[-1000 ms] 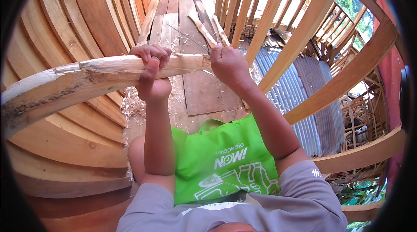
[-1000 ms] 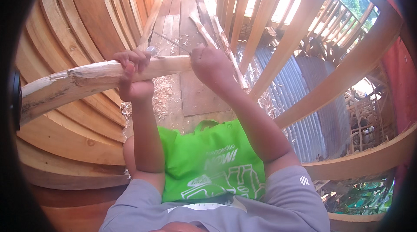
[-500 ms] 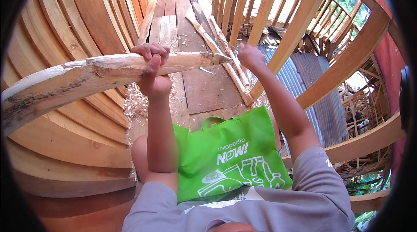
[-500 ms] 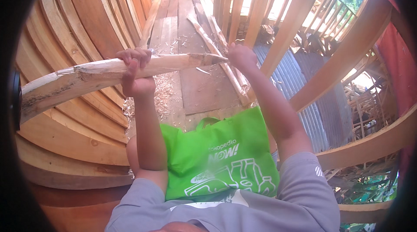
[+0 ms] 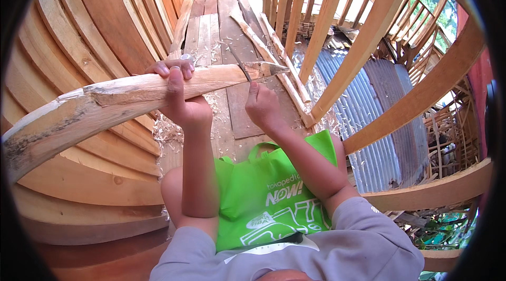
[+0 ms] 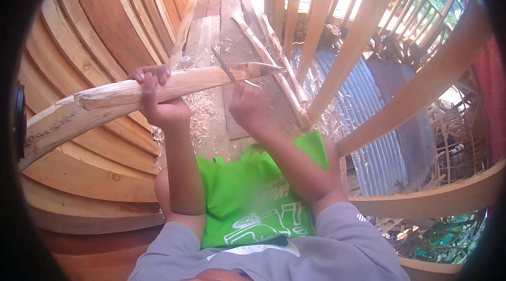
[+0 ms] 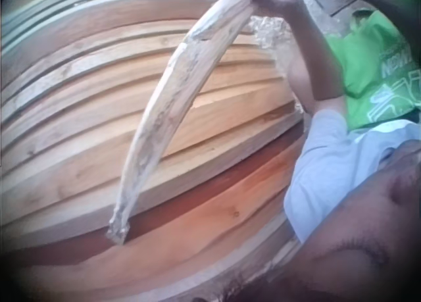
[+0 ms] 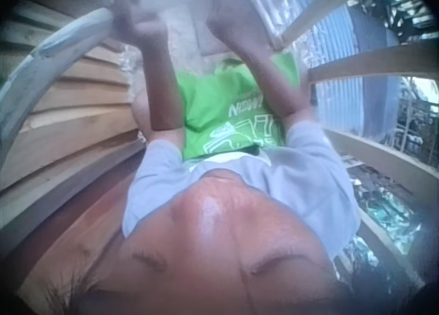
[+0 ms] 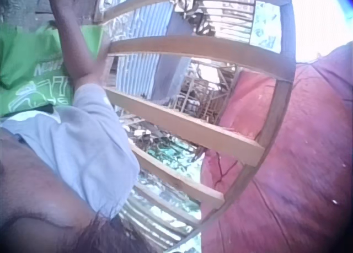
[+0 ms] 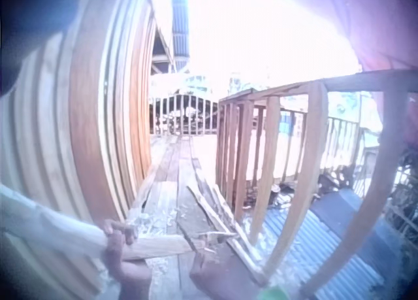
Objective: The person is carving a curved wooden piece using a knife. They hold the wood with one hand and use the knife to shave off thin layers, creating wood shavings that fall onto the floor.
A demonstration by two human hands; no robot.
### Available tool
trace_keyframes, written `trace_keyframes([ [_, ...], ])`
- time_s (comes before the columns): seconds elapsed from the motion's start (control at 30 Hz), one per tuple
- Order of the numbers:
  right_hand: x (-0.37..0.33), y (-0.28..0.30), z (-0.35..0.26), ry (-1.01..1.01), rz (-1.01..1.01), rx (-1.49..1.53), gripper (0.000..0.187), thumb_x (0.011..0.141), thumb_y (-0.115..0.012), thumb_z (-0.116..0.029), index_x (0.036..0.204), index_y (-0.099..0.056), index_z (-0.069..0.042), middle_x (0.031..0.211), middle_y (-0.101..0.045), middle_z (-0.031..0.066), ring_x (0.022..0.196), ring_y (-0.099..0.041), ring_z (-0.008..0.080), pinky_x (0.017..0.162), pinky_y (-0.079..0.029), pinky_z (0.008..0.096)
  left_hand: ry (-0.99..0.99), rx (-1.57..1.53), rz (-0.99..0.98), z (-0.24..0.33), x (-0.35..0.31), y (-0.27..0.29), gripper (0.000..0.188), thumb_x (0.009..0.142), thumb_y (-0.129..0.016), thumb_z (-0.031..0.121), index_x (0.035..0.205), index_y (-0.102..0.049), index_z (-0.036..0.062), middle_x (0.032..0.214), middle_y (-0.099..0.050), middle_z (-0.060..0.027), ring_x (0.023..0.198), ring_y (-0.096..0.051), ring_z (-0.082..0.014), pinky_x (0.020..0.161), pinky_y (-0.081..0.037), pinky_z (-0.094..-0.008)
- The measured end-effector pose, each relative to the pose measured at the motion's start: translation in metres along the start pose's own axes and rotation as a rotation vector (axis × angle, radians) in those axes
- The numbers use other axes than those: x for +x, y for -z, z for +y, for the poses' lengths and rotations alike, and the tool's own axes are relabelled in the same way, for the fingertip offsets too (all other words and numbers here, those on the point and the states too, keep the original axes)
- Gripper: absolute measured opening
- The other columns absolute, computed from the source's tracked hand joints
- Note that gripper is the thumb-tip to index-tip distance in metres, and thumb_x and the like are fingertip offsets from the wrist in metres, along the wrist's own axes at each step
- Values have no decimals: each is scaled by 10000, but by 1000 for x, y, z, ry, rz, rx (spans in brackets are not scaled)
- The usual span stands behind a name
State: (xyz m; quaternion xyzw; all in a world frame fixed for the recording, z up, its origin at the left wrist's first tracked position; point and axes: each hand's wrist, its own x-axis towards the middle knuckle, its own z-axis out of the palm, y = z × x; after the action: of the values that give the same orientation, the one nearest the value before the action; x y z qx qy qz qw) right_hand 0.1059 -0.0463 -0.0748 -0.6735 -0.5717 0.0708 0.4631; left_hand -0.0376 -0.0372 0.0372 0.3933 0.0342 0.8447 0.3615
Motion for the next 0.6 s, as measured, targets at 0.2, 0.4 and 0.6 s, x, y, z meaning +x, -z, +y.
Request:
trace_keyframes([
  [0.2, -4, -2, 26, -16, -53, -10, 303, 1001, -469, -263, 895, -599, -10, 723, -632, 253, 699, -624, 480, 632, -468, 576, -54, -86, -364, -15, 10, 16, 196, 818, -570, 97, 964, -444, 135, 825, -459, -47, 826, -484, -185, 839, -405, -393],
  [0.4, 8, -11, 36, -108, -80, -12, 343, 1010, -440, -291, 932, -613, -5, 741, -646, 239, 731, -643, 453, 672, -493, 564, 2, -104, -330, -25, 11, 24, 65, 843, -536, 133, 888, -488, 130, 641, -402, 5, 555, -404, -114, 603, -367, -291],
  [0.6, 19, 3, 32, 22, -164, 36, 355, 1012, -457, -298, 872, -622, -17, 718, -634, 266, 724, -626, 483, 659, -475, 573, -16, -53, -241, -21, 7, 24, 131, 807, -550, 113, 891, -451, 131, 641, -403, -16, 556, -407, -123, 591, -372, -293],
])
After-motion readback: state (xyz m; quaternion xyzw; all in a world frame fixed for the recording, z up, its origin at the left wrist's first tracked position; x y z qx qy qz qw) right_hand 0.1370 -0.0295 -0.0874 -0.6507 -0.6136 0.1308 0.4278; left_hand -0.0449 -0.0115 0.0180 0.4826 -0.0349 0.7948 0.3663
